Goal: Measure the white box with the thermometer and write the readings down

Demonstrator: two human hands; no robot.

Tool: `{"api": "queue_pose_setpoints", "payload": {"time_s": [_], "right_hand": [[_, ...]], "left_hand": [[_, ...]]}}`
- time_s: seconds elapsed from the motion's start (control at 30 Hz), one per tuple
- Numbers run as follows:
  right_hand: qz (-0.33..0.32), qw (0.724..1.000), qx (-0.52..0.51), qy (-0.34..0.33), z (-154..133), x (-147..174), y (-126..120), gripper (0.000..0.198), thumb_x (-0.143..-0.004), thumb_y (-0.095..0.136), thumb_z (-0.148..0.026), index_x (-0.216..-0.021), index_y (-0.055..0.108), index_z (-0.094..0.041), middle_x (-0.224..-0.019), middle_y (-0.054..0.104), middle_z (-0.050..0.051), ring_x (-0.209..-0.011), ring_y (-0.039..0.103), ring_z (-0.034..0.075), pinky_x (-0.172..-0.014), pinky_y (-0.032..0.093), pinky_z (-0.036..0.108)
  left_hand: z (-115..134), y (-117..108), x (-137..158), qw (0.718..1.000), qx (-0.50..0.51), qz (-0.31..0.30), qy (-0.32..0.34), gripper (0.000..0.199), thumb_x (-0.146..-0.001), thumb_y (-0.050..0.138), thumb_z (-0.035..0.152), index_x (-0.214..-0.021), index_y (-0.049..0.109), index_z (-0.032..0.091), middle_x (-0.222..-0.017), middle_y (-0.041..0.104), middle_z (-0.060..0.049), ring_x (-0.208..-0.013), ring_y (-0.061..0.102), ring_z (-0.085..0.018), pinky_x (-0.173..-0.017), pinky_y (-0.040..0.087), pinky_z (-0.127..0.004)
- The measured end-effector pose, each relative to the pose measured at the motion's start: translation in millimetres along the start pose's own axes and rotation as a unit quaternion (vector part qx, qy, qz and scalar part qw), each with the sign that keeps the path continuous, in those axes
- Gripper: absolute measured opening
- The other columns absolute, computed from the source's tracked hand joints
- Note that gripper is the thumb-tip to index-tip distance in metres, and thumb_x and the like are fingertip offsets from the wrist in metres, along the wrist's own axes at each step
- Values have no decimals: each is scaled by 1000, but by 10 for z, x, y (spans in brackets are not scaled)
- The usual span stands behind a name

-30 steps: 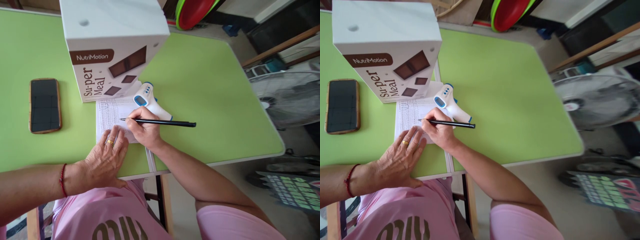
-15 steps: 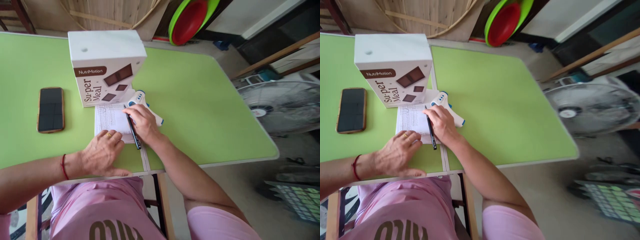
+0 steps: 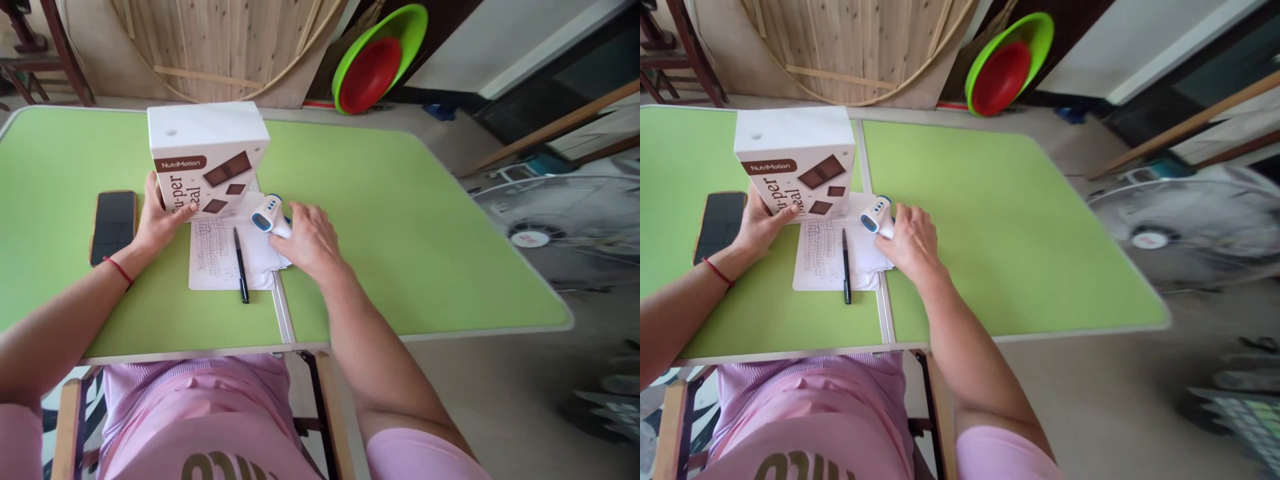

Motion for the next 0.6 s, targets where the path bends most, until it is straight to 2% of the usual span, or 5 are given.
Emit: {"api": "queue_pose_setpoints", "payload": {"time_s": [0.17, 0.27, 0.37, 0.5, 0.6], "right_hand": [[-49, 997, -48, 44, 101, -56, 96, 17, -73, 72, -31, -77, 62, -18, -73, 63, 6, -64, 55, 18, -59, 48, 34], [18, 981, -187, 42, 21, -34, -15, 24, -71, 72, -35, -86, 61, -20, -79, 66, 5, -66, 56, 18, -56, 46, 32], [37, 916, -400, -10, -206, 85, -147, 27, -75, 68, -40, -93, 58, -23, -81, 66, 2, -68, 58, 17, -58, 49, 32], [-149, 804, -571, -74, -637, 341, -77, 20, -78, 64, -40, -77, 55, -23, -70, 58, -1, -61, 54, 14, -56, 51, 31], [-208, 771, -601, -36, -779, 456, 59, 23, -80, 61, -42, -75, 53, -22, -67, 53, -3, -59, 52, 13, -55, 48, 29]], "left_hand": [[38, 19, -6, 998, 43, 43, -33, 78, -65, 82, 67, -119, 50, 21, -124, 62, -14, -117, 63, -32, -95, 57, -50], [115, -38, 56, 996, 18, 76, -46, 69, -69, 78, 69, -113, 55, 21, -118, 65, -13, -109, 66, -31, -89, 59, -49], [206, -64, 125, 994, 14, 95, -50, 64, -76, 69, 73, -108, 56, 19, -112, 68, -13, -103, 68, -30, -85, 59, -46], [227, -43, 168, 994, -11, 79, -70, 61, -81, 62, 75, -103, 57, 18, -109, 70, -14, -100, 69, -30, -80, 60, -45], [186, -28, 170, 995, -18, 63, -80, 62, -82, 59, 76, -103, 57, 18, -107, 71, -13, -97, 70, -30, -78, 60, -44]]}}
Point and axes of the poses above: each hand's wrist, its own x-axis away from the middle knuckle, its own y-axis out of the palm, z = x × y, the point moved 4 cm from there along -x, towards the middle knuckle
